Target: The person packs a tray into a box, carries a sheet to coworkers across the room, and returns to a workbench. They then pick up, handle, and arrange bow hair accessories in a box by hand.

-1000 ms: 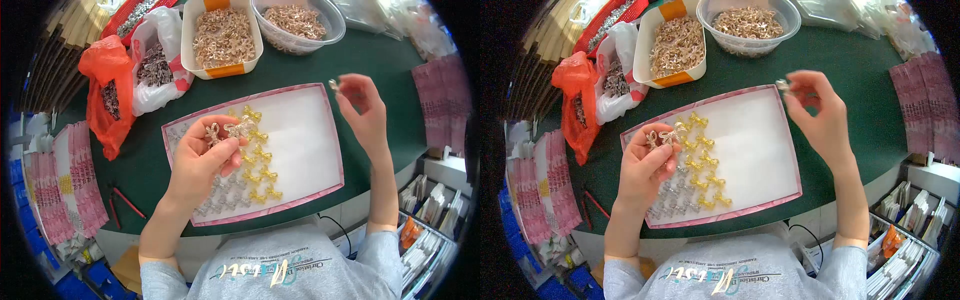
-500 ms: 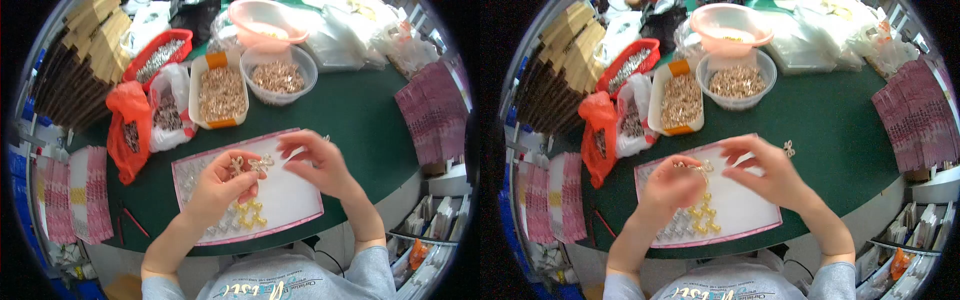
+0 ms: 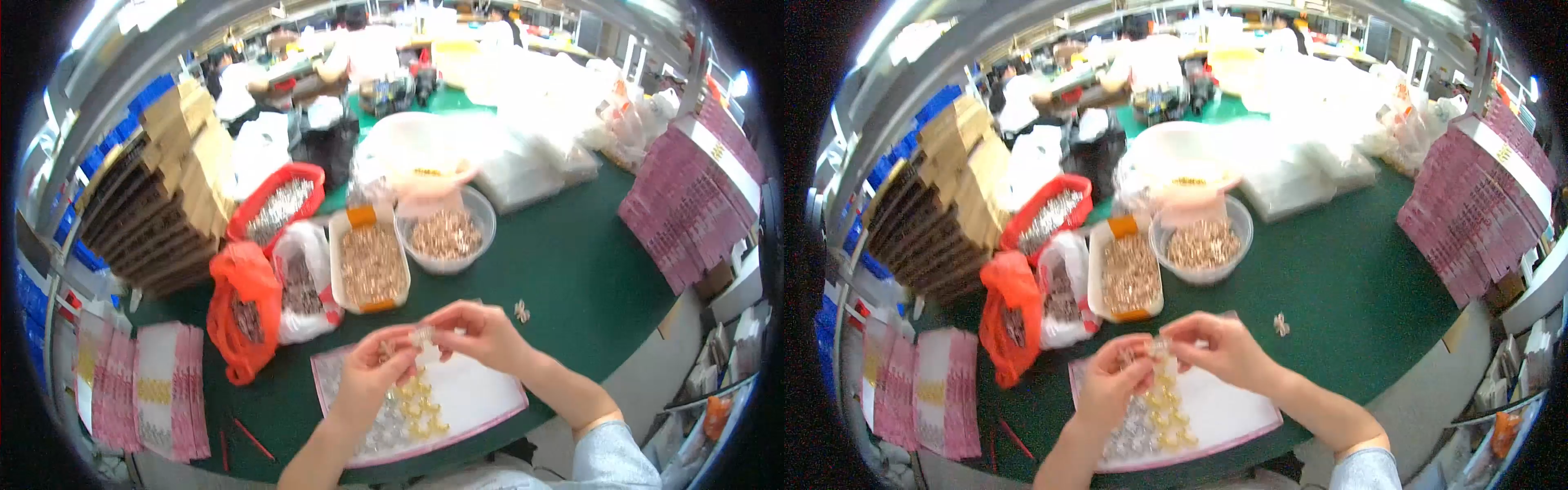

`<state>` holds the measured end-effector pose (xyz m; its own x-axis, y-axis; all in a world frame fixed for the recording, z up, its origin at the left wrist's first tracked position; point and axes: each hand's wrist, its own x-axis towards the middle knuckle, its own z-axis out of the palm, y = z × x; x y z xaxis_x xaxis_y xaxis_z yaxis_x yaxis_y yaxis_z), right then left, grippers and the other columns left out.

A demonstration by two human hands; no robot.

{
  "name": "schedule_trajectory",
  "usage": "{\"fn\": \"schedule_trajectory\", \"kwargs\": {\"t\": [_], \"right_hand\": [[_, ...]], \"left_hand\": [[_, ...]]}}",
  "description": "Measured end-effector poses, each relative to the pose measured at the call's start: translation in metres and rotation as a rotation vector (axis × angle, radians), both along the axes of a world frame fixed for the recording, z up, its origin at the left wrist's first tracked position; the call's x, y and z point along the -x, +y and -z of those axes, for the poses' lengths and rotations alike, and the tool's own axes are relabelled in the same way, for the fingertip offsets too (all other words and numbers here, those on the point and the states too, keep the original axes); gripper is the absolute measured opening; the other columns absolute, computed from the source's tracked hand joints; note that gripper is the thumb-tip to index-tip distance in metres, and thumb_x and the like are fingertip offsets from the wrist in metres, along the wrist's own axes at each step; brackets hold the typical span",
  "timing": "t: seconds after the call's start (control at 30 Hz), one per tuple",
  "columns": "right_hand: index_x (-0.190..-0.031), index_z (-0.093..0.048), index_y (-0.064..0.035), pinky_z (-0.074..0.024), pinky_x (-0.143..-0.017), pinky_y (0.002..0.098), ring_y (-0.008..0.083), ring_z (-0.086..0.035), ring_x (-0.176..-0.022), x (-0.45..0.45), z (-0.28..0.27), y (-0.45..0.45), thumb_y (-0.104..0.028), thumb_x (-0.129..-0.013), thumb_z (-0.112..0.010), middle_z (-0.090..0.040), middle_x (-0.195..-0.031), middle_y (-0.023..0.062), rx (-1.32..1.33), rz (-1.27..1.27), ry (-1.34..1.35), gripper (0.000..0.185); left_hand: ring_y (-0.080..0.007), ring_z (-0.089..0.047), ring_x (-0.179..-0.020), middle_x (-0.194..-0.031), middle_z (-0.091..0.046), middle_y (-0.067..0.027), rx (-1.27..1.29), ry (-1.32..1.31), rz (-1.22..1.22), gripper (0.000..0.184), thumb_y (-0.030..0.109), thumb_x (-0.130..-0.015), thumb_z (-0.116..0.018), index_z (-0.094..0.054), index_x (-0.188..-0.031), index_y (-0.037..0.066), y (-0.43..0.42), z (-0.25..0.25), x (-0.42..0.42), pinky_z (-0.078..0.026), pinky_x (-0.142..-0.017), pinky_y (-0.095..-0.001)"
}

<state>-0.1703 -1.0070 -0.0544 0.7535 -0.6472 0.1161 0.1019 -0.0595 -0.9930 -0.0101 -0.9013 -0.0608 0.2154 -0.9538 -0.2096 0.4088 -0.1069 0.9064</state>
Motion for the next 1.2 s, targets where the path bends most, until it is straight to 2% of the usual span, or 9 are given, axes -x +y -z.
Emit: {"fn": "schedule_trajectory", "kwargs": {"t": [0.07, 0.13, 0.2, 0.77, 1.2], "right_hand": [[-0.101, -0.058, 0.0028, -0.0514, -0.061, 0.0215, 0.0090, -0.060, -0.071, -0.004, 0.003, 0.002, -0.007, -0.083, -0.059, -0.062, -0.088, 0.0069, 0.032, 0.029, 0.033, 0.020], [-0.102, -0.057, 0.0032, -0.0512, -0.061, 0.0212, 0.0085, -0.060, -0.072, -0.005, 0.006, 0.007, -0.006, -0.084, -0.058, -0.062, -0.089, 0.0073, -0.059, 0.030, 0.038, 0.020], [-0.104, -0.056, 0.0035, -0.0520, -0.064, 0.0215, 0.0089, -0.059, -0.076, -0.004, 0.006, 0.008, -0.006, -0.083, -0.058, -0.061, -0.092, 0.0074, -0.102, 0.003, -0.008, 0.023], [-0.107, -0.056, 0.0023, -0.0523, -0.069, 0.0226, 0.0100, -0.060, -0.081, 0.003, 0.026, 0.001, -0.001, -0.082, -0.059, -0.061, -0.093, 0.0072, -0.102, -0.021, -0.044, 0.026], [-0.107, -0.057, 0.0021, -0.0519, -0.069, 0.0225, 0.0113, -0.060, -0.083, 0.000, 0.038, 0.000, -0.004, -0.082, -0.058, -0.061, -0.099, 0.0084, -0.139, -0.034, -0.026, 0.025]], "left_hand": [[-0.0066, -0.052, -0.063, -0.087, -0.060, -0.0035, -0.013, -0.070, -0.048, 0.032, 0.000, -0.080, -0.058, -0.052, -0.112, 0.001, 0.001, -0.008, 0.005, -0.041, -0.052, -0.0182], [-0.0056, -0.050, -0.061, -0.083, -0.058, -0.0026, 0.050, -0.069, -0.007, 0.029, -0.001, -0.082, -0.055, -0.054, -0.111, 0.001, 0.002, 0.000, 0.005, -0.039, -0.050, -0.0175], [-0.0054, -0.054, -0.067, -0.084, -0.054, -0.0008, 0.055, -0.065, 0.032, 0.028, 0.002, -0.083, -0.057, -0.055, -0.111, 0.002, 0.003, 0.000, 0.003, -0.039, -0.053, -0.0159], [-0.0046, -0.054, -0.064, -0.087, -0.052, -0.0003, -0.089, 0.101, 0.039, 0.032, 0.001, -0.082, -0.057, -0.055, -0.114, 0.002, -0.002, 0.011, 0.001, -0.039, -0.050, -0.0153], [-0.0054, -0.054, -0.066, -0.085, -0.057, -0.0025, -0.004, -0.049, 0.015, 0.028, 0.001, -0.083, -0.058, -0.055, -0.110, 0.000, -0.002, 0.018, 0.002, -0.041, -0.053, -0.0161]]}}
